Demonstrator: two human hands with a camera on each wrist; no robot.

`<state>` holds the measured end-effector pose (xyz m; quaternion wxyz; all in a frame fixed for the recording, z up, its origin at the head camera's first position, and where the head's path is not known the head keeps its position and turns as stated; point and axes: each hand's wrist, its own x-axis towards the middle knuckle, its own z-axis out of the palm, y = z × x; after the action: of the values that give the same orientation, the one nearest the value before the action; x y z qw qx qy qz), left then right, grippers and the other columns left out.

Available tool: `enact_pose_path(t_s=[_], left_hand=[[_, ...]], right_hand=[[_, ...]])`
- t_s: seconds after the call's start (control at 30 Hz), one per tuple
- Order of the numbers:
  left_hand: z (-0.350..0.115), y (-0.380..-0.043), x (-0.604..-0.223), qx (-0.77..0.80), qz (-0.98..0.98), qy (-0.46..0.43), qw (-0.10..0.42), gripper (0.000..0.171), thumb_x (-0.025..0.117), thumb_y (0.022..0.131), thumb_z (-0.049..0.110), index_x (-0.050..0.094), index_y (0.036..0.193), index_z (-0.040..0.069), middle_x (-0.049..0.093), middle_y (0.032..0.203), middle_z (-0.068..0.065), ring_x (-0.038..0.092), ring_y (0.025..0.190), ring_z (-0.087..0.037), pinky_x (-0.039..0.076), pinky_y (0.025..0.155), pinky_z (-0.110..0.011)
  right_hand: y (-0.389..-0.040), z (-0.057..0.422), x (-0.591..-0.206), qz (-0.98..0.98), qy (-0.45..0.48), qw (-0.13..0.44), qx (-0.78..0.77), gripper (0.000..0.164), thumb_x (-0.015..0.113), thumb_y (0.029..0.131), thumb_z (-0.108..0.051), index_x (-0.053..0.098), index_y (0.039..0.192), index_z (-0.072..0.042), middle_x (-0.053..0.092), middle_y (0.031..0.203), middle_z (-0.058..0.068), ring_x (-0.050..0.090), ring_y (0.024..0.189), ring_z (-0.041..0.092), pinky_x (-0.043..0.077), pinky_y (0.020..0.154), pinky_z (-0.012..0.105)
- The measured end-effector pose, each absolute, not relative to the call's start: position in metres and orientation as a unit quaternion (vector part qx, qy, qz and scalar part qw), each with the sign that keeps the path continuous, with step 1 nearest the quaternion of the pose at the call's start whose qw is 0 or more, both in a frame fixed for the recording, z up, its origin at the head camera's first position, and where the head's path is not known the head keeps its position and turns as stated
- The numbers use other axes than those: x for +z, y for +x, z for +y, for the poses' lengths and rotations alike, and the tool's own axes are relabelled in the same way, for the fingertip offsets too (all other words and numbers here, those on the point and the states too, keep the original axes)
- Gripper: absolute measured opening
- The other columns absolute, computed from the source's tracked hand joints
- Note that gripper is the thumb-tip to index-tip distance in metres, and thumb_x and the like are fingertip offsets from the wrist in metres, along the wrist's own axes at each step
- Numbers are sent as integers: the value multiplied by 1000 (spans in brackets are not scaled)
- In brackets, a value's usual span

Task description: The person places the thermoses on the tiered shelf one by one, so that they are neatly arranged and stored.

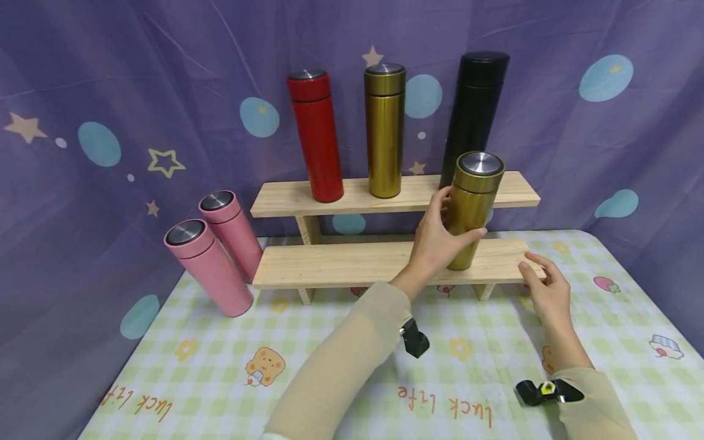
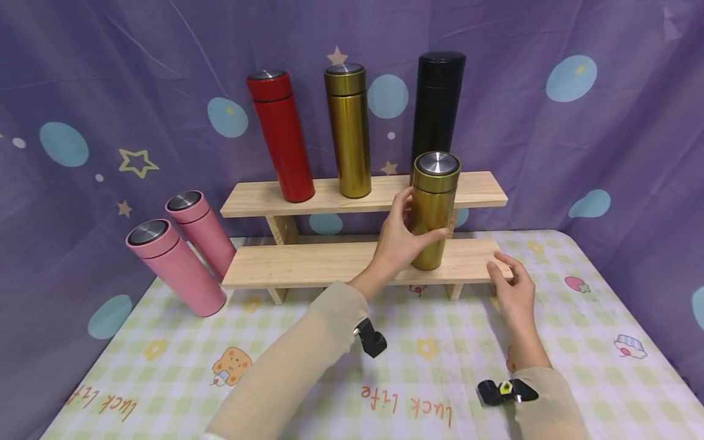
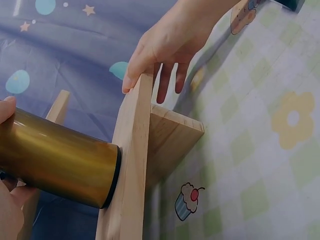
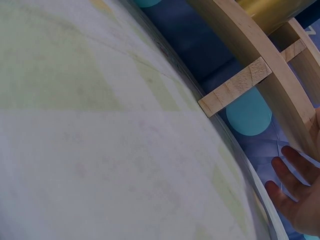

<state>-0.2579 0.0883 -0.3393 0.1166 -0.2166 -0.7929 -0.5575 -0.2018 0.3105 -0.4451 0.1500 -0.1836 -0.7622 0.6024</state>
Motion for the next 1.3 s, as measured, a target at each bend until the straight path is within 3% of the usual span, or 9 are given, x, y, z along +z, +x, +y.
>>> enact_pose_path(t_s=[0.2,0.63,0.93,1.3], left_hand=[[88,-259,-339,-557,-794,-223,102,85,84,80,33,34,149,26,52,137,0,54,120,-11,44,98,-28],[89,-262,-341,-562,-789,-234,81,87,82,83,35,30,152,26,50,140,1,50,125,-10,43,101,-31],[84,-261,-343,-555,-790,-249,72,94,79,85,36,20,157,33,34,155,4,39,137,-10,36,108,-32],[65,-242,-334,-540,-799,-237,119,82,74,90,36,28,156,25,45,147,4,43,132,-9,39,106,-34]], right_hand=[[-203,311,-445,-759,-183,155,606,48,62,96,-43,56,140,-26,44,146,10,53,83,1,49,74,11],[-203,311,-445,-770,-188,154,590,52,60,96,-45,53,143,-24,32,157,16,55,78,-1,48,70,12],[-204,311,-447,-764,-188,152,599,51,61,96,-45,54,142,-25,35,155,15,53,79,-3,48,72,11],[-202,310,-445,-769,-182,146,595,52,59,96,-48,53,143,-28,39,150,15,53,83,1,49,72,12]])
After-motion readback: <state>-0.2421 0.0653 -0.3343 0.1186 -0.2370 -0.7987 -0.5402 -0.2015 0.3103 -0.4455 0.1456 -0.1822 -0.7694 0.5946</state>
